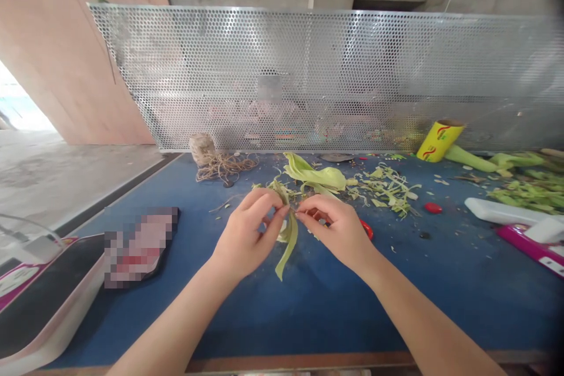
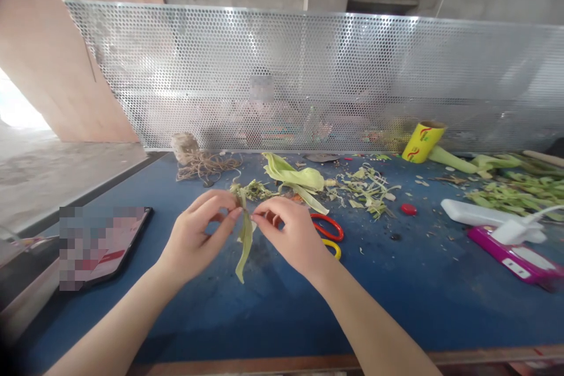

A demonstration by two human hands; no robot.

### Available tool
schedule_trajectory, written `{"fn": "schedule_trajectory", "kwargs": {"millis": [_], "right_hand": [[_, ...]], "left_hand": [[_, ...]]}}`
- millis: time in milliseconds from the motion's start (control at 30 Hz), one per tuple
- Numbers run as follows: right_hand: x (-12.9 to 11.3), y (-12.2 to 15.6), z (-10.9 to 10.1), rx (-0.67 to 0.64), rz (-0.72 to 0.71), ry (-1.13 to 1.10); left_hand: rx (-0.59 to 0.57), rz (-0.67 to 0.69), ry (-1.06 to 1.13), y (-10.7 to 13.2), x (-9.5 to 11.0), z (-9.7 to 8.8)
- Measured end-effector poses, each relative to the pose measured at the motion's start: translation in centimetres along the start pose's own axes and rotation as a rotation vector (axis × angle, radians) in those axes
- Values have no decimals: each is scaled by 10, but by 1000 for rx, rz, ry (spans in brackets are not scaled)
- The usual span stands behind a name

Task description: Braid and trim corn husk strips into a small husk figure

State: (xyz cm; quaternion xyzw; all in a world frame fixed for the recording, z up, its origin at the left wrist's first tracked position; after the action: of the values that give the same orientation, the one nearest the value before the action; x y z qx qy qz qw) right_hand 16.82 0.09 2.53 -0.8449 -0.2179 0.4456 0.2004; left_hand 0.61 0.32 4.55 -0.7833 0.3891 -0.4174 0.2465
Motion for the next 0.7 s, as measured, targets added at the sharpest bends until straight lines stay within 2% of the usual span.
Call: {"fn": "schedule_trajectory", "kwargs": {"millis": [100,200,333,433,533,700], "right_hand": [[1,0,0,0,30,-12],[4,-1,1,6,124,-89],[8,-3,0,0,239,-222],[7,-4,-3,36,274,-303],[5,-4,-4,62,257,-363],[3,-3,-1,47,169,-509]], "left_hand": [[-1,198,-166,-1,3,-1],[-78,313,-156,-1,5,1],[-63,310,-87,0,2,1],[-41,335,-102,0,1,1],[-54,357,-119,0,0,1],[-22,291,-95,-2,0,1]]}}
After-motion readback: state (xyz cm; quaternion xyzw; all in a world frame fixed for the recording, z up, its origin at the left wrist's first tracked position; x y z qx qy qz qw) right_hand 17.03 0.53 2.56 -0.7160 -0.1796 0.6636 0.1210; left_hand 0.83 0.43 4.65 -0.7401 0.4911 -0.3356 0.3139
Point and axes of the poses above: each hand's wrist, its own y-axis away from the middle knuckle, its own z-axis out of the palm, x = y × z, the point moved 2 cm from there along -y, towards the middle knuckle, and after that the axes turned 11 degrees about y, right-handed, at the moved point
